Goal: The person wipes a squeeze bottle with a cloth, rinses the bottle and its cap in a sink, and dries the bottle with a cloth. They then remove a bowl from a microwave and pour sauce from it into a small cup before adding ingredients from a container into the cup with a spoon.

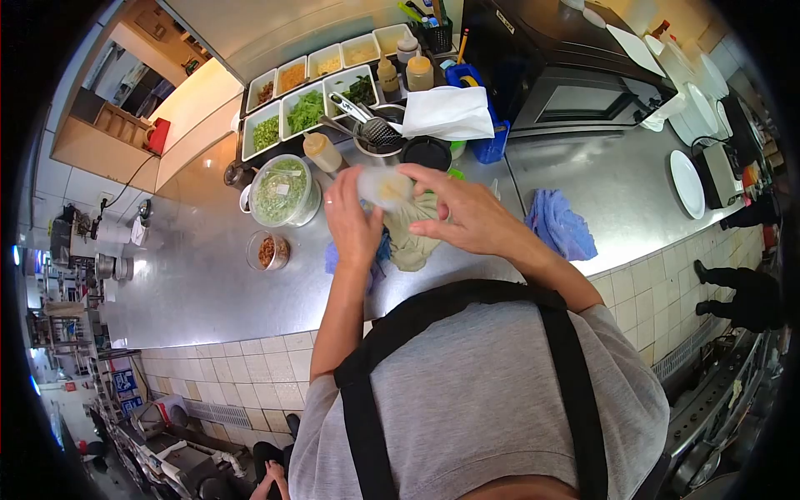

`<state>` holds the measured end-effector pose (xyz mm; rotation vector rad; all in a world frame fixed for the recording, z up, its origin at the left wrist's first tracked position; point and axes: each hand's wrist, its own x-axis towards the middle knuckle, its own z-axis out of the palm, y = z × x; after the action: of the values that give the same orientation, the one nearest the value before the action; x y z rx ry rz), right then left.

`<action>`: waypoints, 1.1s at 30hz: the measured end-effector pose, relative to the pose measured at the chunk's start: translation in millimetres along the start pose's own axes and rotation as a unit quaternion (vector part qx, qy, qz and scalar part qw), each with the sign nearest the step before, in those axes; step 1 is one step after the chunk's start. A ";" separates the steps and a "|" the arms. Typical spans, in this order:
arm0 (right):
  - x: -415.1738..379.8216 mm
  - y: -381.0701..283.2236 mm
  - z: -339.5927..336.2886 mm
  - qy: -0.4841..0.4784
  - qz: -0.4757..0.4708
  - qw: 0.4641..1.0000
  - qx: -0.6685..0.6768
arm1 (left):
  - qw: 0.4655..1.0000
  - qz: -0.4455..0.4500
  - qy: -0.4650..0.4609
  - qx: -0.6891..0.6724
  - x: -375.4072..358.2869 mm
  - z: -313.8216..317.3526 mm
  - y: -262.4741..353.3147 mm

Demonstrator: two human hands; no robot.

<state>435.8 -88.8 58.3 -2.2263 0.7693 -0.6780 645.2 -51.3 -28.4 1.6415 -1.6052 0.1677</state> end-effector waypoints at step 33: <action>-243.1 279.6 -128.1 0.270 0.424 0.757 -0.418 | 0.982 -0.167 0.022 -0.086 -41.7 2.8 -40.5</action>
<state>93.6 -144.5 -124.6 -1.9519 2.5870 -0.5283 672.3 -26.6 -73.6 1.7294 -1.2525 -0.1051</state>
